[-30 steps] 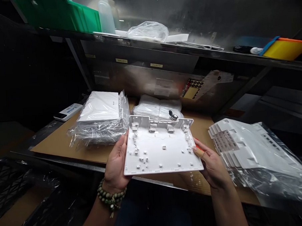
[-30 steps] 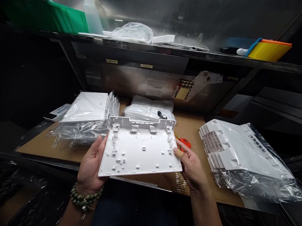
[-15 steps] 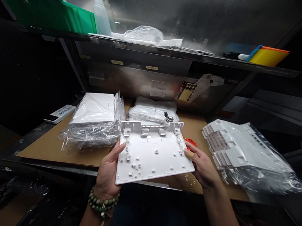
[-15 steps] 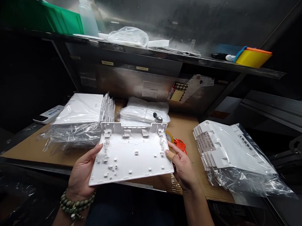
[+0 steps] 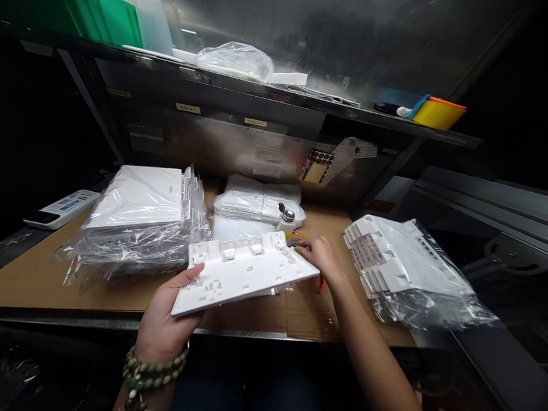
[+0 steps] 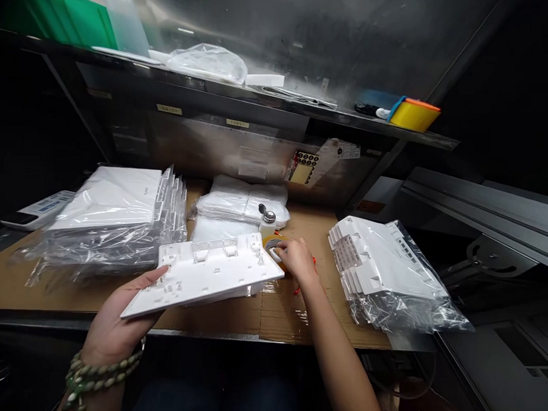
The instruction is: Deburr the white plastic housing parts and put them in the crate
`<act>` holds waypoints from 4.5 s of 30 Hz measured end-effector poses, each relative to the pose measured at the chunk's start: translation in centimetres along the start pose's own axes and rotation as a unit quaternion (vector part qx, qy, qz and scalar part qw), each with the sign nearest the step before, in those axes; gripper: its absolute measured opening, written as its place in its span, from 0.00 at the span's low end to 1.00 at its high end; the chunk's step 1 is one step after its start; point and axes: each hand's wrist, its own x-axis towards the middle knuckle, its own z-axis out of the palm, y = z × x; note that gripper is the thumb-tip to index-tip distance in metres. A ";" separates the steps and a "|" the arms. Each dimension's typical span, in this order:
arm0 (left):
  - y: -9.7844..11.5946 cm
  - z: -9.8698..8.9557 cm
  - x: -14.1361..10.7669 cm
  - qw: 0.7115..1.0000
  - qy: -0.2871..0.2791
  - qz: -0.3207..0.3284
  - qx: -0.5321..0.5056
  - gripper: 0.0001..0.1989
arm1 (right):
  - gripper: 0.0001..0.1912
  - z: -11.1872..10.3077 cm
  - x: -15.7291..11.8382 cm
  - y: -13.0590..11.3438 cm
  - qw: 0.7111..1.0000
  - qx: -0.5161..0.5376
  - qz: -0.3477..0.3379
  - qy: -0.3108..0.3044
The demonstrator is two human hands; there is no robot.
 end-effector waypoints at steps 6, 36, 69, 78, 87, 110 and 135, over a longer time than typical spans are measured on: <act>-0.1 2.1 -0.2 0.999 0.007 0.008 -0.031 0.24 | 0.14 2.0 3.2 -0.9 0.998 -0.050 0.007 -0.033; -0.1 -11.6 3.1 0.584 -0.162 0.502 0.617 0.16 | 0.25 0.8 -2.5 -4.6 0.943 0.329 -0.014 -0.054; -2.8 -8.9 1.1 0.471 -0.130 0.697 0.524 0.25 | 0.07 1.3 -7.3 -11.3 0.931 0.132 -0.282 0.191; -3.9 -8.2 0.9 0.419 -0.147 0.721 0.532 0.27 | 0.10 5.4 -11.1 -12.7 0.909 0.174 -0.305 0.224; -4.6 -8.3 0.8 0.435 -0.160 0.711 0.529 0.29 | 0.13 5.7 -12.4 -12.6 0.896 0.199 -0.324 0.230; -4.7 -8.4 0.3 0.445 -0.187 0.684 0.547 0.28 | 0.11 4.9 -13.3 -12.0 0.903 0.182 -0.295 0.255; -5.3 -7.7 -1.1 0.500 -0.101 0.688 0.517 0.19 | 0.04 1.0 -7.1 -8.4 0.916 0.126 -0.239 0.298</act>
